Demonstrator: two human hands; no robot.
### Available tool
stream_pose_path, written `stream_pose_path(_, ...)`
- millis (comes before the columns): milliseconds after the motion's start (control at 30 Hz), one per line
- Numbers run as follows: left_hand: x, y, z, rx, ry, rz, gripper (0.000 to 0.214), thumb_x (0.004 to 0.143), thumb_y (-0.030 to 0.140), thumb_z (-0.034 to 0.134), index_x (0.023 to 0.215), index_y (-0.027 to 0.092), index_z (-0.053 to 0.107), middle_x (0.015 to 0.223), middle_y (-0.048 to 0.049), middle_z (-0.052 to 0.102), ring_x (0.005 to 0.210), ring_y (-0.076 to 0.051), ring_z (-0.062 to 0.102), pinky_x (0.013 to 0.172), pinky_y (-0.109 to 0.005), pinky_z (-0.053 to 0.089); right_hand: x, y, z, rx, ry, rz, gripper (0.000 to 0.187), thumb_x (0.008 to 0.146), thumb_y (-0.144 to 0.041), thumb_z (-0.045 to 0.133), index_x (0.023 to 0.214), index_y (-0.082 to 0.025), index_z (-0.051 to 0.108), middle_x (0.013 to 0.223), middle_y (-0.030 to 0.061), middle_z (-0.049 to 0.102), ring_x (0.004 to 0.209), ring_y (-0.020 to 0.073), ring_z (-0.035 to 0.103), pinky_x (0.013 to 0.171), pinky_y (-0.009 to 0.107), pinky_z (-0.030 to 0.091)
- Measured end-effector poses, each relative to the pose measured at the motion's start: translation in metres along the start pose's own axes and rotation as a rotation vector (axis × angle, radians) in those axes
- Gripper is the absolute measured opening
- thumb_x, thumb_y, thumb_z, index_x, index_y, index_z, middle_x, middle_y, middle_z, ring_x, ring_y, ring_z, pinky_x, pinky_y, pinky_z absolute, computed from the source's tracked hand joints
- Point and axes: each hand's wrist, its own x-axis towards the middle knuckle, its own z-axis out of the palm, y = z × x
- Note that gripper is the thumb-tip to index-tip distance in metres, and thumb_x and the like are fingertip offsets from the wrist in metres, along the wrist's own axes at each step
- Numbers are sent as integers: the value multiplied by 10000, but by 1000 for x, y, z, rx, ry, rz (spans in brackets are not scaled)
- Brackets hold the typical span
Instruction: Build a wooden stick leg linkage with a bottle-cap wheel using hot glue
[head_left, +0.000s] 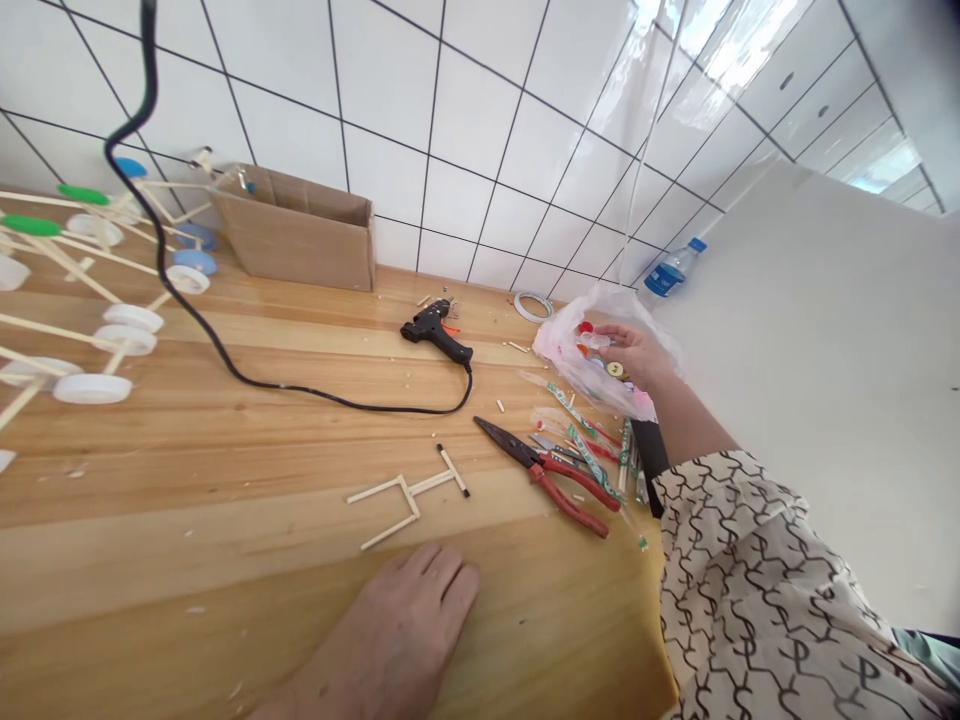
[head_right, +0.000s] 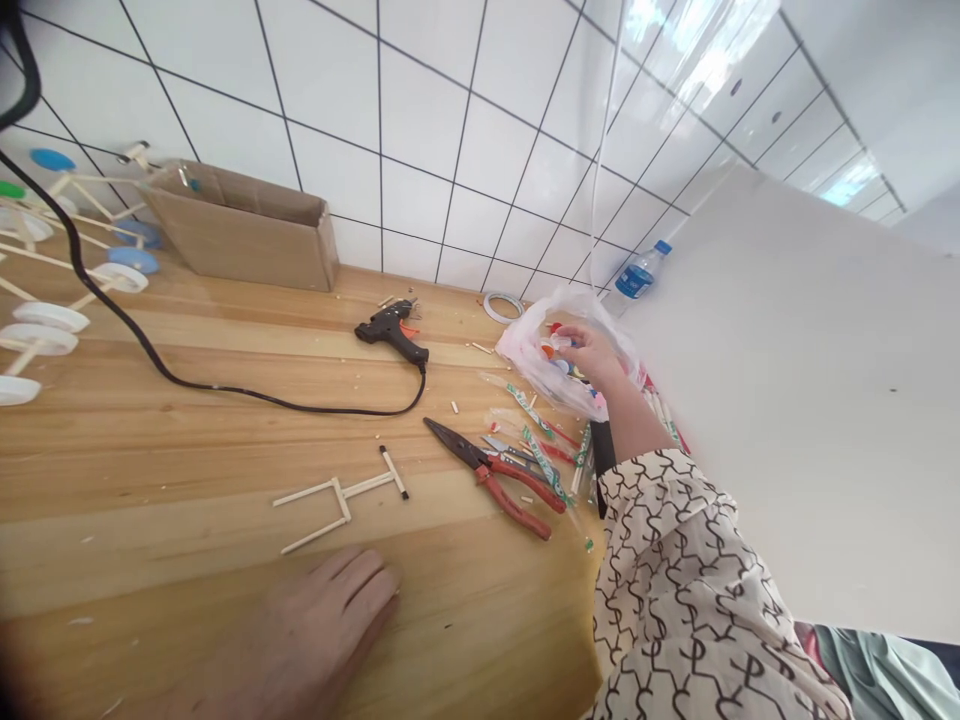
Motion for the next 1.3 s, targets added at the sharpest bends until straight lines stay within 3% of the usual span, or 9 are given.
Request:
stream_pose_path(133, 1, -1, 0, 7, 3, -3, 274, 748, -8, 437, 892, 190, 560, 891, -63, 609, 808, -230, 549, 713, -352, 445, -9, 4, -6, 272, -44, -63, 475, 665, -382, 722, 1079, -179, 606, 1067, 75, 695, 960, 210, 645, 757, 301, 508)
stream_pose_path(267, 1, -1, -2, 6, -14, 9, 286, 759, -5, 428, 913, 193, 567, 902, -66, 613, 821, -231, 553, 716, -350, 450, -16, 6, -8, 448, -76, -60, 500, 564, -444, 770, 976, -197, 634, 1024, 71, 704, 933, 218, 649, 732, 314, 509)
stream_pose_path(567, 0, -4, 4, 1, 8, 11, 270, 781, 4, 409, 908, 195, 552, 888, -66, 598, 819, -235, 548, 711, -359, 450, -18, 3, -3, 588, -26, 124, 265, 733, -420, 691, 751, -165, 622, 750, 71, 705, 651, 168, 652, 563, 273, 510)
stream_pose_path(667, 0, -3, 4, 6, -2, 14, 259, 773, 3, 420, 899, 190, 546, 879, -65, 594, 817, -232, 545, 712, -355, 447, -14, 6, -4, 576, 12, 204, 226, 835, -361, 620, 815, -136, 626, 748, 64, 683, 620, 142, 631, 564, 266, 518)
stream_pose_path(867, 1, -2, 1, 2, 20, 20, 251, 775, -2, 409, 869, 182, 551, 864, -62, 589, 807, -229, 547, 708, -346, 443, -2, 16, -6, 523, 71, 358, 297, 909, -297, 550, 1168, -152, 548, 1156, 81, 588, 961, 203, 613, 800, 403, 527)
stream_pose_path(1100, 0, -2, 0, 4, 31, 18, 265, 759, -6, 425, 879, 184, 564, 875, -58, 607, 808, -220, 552, 713, -335, 450, 1, 19, -8, 600, 38, 423, 304, 907, -294, 553, 1178, -156, 544, 1173, 85, 582, 979, 211, 608, 812, 413, 523)
stream_pose_path(1300, -1, -3, 3, 7, 29, 28, 253, 770, 12, 428, 904, 185, 555, 901, -63, 608, 823, -233, 551, 723, -362, 458, 8, 22, -11, 725, 17, 326, 289, 913, -306, 539, 1168, -168, 552, 1170, 85, 586, 970, 206, 608, 806, 407, 525)
